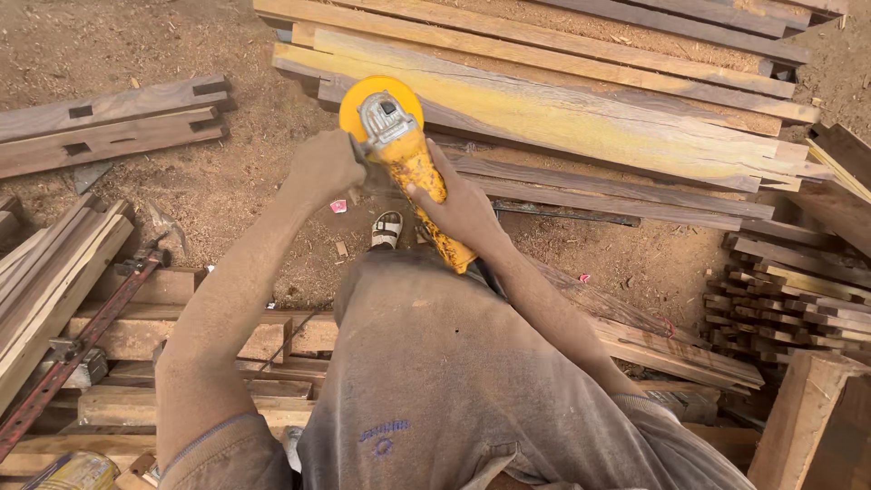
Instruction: The person uses a handheld power sander to smooth the surface of a wooden plank among several other planks.
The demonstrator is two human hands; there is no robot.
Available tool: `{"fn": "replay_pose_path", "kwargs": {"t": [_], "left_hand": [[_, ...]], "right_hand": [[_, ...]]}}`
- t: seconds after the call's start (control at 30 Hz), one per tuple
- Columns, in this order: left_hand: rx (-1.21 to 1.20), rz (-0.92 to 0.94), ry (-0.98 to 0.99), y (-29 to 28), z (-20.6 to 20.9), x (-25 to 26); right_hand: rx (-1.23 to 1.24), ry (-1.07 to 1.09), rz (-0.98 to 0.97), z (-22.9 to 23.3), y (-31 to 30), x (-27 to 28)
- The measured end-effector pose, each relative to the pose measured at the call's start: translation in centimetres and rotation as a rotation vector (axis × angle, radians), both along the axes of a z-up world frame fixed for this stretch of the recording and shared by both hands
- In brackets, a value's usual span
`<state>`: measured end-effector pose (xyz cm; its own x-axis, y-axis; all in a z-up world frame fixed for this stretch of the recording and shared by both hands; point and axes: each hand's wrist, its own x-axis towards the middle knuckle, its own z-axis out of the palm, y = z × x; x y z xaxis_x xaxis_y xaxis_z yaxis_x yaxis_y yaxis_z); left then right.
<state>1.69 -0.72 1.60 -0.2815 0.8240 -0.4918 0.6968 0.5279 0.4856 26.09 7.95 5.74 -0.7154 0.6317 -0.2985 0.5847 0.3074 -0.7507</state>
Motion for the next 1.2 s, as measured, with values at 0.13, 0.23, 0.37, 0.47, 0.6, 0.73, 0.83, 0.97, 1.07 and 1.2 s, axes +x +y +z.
{"fn": "replay_pose_path", "kwargs": {"t": [0.13, 0.23, 0.37, 0.47, 0.6, 0.73, 0.83, 0.97, 1.07, 1.2], "left_hand": [[-0.065, 0.228, 0.238, -7.9, -0.1, -9.3], [-0.002, 0.315, 0.208, -14.0, 0.1, -11.5], [0.077, 0.352, 0.163, -16.3, 0.9, -8.3], [0.102, 0.269, 0.243, -13.4, 1.5, -4.2], [0.143, 0.036, 0.197, -6.6, 1.9, 2.2], [0.156, -0.26, 0.142, 1.5, 1.3, 8.6], [0.343, -0.511, 0.174, 7.8, 0.9, 13.6], [0.394, -0.752, 0.127, 14.9, 1.2, 22.3], [0.496, -0.934, 0.14, 19.3, 0.6, 29.8], [0.519, -1.022, 0.148, 24.4, -1.5, 39.7]], "right_hand": [[-0.001, -0.05, 0.215, -0.5, -3.8, -12.2], [-0.047, -0.137, 0.316, 0.1, -6.6, -16.2], [0.03, -0.162, 0.277, 0.6, -9.1, -15.3], [0.064, -0.058, 0.144, 0.4, -8.4, -11.9], [0.02, 0.048, -0.208, 0.6, -6.7, -3.3], [0.052, -0.012, -0.548, 0.6, -4.7, 4.3], [0.094, 0.091, -0.813, -0.1, -3.1, 9.1], [0.11, 0.238, -1.025, -2.9, -1.3, 16.6], [0.141, 0.358, -1.127, -6.7, 1.4, 22.9], [0.113, 0.397, -1.258, -10.8, 5.2, 31.2]]}}
